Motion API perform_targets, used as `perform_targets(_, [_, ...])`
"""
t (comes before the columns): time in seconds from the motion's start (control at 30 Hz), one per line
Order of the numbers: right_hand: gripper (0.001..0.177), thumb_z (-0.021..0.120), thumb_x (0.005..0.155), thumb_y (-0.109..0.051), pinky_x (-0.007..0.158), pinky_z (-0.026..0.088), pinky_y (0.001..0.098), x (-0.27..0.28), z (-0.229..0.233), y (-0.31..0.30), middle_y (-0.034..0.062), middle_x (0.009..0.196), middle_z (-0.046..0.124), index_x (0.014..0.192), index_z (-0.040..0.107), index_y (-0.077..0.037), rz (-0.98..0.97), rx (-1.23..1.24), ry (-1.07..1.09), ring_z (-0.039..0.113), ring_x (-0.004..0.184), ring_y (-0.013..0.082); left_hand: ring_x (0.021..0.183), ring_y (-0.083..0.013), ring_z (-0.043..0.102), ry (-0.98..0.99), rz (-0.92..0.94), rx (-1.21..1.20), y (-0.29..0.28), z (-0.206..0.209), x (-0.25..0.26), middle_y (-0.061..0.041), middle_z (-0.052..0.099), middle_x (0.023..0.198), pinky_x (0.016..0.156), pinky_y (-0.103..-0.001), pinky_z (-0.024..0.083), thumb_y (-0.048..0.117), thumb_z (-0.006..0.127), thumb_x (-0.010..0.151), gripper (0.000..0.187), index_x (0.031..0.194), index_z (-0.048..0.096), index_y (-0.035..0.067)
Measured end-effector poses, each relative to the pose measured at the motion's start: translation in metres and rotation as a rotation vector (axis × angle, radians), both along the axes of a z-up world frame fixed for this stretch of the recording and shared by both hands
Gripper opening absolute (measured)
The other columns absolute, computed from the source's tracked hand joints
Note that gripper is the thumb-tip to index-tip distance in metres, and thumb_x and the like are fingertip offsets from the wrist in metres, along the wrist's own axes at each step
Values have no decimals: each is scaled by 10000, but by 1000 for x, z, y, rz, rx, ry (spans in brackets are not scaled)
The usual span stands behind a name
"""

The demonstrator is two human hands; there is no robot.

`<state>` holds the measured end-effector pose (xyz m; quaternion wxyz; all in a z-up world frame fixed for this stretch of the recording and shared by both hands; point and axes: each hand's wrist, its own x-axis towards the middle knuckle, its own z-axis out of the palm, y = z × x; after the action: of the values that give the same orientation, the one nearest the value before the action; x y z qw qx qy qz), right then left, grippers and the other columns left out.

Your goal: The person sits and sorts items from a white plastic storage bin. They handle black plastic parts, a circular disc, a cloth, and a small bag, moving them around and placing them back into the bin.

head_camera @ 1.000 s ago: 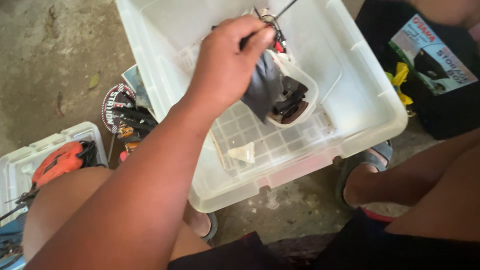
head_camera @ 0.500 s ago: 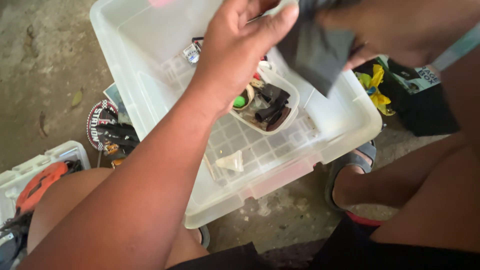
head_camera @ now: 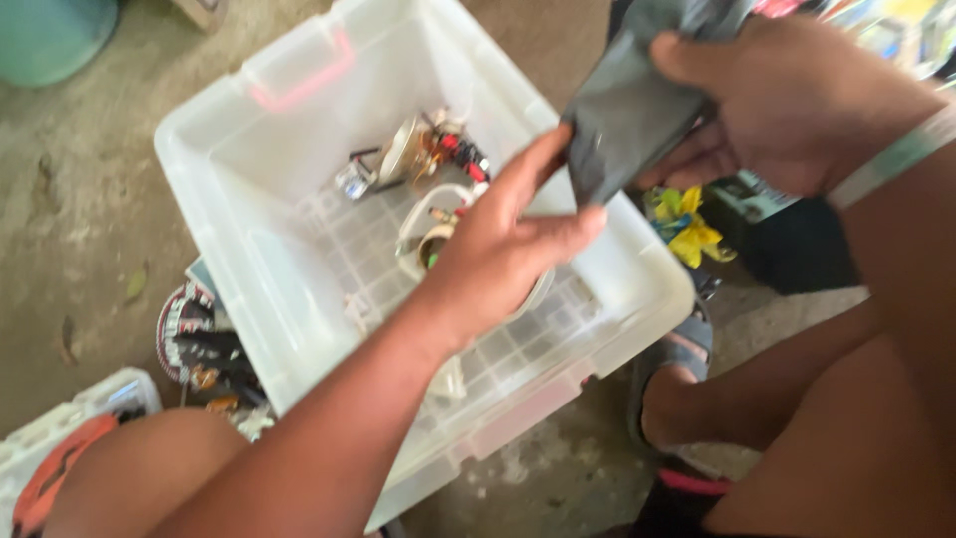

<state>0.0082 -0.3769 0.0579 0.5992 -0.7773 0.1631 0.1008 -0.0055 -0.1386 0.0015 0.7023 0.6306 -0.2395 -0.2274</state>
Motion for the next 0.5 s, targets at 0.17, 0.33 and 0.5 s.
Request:
perform_targets(0.17, [440,555,994,-350,650,623,378,-8,19,-8,175,1009,765,1196,628,34,-90,10,30,766,772,329,1191,-227,654,55,6,-96,-26,0,-10,-208,311,1671,986,-339,560,283,718,933,941,1636,173,-23])
perform_targets(0.33, [480,600,1001,-367,694,652,422,-5,19,-50,142,1041,738,1203,607,68,-235,73,-86,763,840,296,1122,-206,661,63,86,-140,-81,12,5,-247,515,1511,950,-315,541,294,740,915,912,1621,272,-43])
perform_targets(0.5, [449,612,1059,-330,978,589,538,10,-4,-128,137,1315,641,1365,553,-6,-186,382,-540,659,1214,309,1308,-222,602,-209,87,-275,-144,29,33,-232,571,1467,1096,-331,514,320,738,975,851,1624,363,-83])
